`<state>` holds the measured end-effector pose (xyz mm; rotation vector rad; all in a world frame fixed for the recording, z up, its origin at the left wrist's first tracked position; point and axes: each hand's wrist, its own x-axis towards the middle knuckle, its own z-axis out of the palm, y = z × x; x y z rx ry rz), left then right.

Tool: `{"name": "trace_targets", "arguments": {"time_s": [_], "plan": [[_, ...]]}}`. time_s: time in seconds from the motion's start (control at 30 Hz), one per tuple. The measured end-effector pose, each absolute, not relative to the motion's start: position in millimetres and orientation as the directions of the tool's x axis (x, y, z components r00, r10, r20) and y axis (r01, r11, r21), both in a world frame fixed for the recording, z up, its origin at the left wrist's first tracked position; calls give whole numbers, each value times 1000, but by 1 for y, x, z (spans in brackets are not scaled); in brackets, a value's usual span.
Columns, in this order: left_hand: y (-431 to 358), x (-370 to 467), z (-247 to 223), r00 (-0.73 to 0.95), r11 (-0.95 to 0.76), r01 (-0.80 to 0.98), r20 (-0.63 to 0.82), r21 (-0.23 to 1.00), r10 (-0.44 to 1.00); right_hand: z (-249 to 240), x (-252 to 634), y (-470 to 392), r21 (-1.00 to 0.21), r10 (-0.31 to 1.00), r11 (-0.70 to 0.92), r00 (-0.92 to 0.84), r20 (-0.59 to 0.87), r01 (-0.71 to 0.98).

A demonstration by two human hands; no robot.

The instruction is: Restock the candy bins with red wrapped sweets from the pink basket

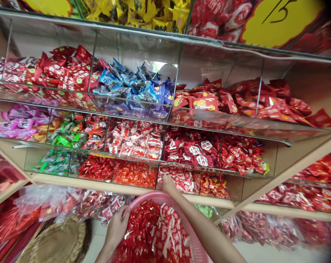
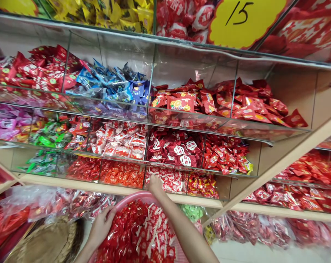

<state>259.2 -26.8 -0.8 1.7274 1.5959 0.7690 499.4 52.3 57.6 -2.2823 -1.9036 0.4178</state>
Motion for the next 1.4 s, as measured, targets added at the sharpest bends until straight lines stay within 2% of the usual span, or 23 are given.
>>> {"name": "trace_targets", "arguments": {"time_s": [0.27,0.5,0.8,1.07,1.4], "plan": [[-27,260,-2,60,-43,607,9,794,998,84,525,80,-298,980,-185,155,-123,936],[-26,259,-3,78,-35,613,-16,789,997,73,520,72,-370,966,-248,255,-29,895],[-27,260,0,73,-50,597,8,801,997,75,510,71,-212,976,-214,217,-11,954],[-27,259,-2,74,-49,592,6,804,997,82,507,69,-190,967,-254,244,-72,948],[-29,260,1,75,-56,609,13,791,997,80,503,71,-149,977,-214,207,-59,965]]}}
